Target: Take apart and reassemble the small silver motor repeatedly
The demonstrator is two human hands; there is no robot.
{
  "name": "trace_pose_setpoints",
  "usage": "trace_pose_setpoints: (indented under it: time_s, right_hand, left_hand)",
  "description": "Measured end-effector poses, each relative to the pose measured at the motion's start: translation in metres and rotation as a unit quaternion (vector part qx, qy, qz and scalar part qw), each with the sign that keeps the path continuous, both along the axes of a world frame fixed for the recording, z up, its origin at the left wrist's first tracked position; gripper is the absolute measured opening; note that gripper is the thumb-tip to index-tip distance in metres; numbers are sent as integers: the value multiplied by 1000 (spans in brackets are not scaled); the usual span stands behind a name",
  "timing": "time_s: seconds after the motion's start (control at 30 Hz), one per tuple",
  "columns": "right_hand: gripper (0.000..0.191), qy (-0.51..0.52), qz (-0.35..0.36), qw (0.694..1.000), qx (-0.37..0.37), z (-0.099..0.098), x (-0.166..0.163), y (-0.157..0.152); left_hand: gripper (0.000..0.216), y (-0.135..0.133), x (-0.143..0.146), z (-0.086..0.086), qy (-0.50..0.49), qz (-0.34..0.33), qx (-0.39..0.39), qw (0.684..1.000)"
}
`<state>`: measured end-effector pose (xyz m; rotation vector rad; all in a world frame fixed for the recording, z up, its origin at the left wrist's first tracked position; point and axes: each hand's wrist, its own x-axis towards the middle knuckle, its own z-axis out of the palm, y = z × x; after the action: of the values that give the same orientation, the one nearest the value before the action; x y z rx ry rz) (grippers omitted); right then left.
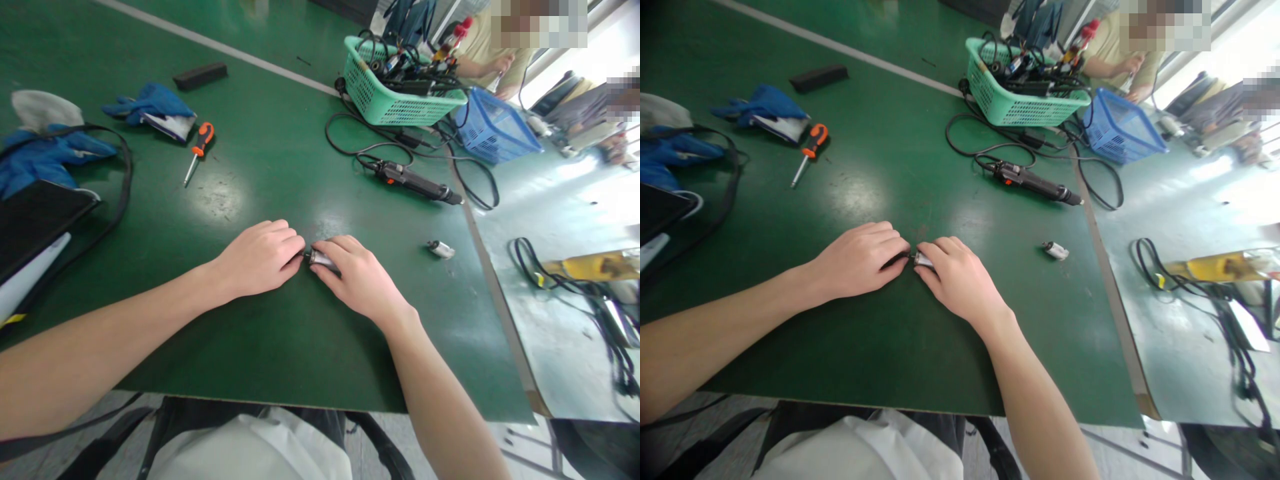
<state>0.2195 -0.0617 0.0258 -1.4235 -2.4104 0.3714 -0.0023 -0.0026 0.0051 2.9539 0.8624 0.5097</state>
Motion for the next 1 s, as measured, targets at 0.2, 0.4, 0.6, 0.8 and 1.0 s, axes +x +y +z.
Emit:
trace_pose_setpoints:
  time_s: [0.2,0.4,0.6,0.8,1.0]
  right_hand:
    - [22,4,0,1000,-4,1,0,0]
    - [22,6,1,1000,-4,-1,1,0]
    - [22,3,0,1000,-5,0,0,-1]
    - [23,4,1,1000,-6,0,0,-1]
    - [22,3,4,1000,-7,0,0,-1]
  left_hand:
    - [20,0,0,-1,0,-8,0,1000]
    - [21,0,0,0,-1,-17,1,1000]
    - [21,1,-1,-2,5,-17,4,1000]
    - [21,0,-1,-1,3,-17,4,1000]
    - [22,0,0,0,-1,-18,2,1000]
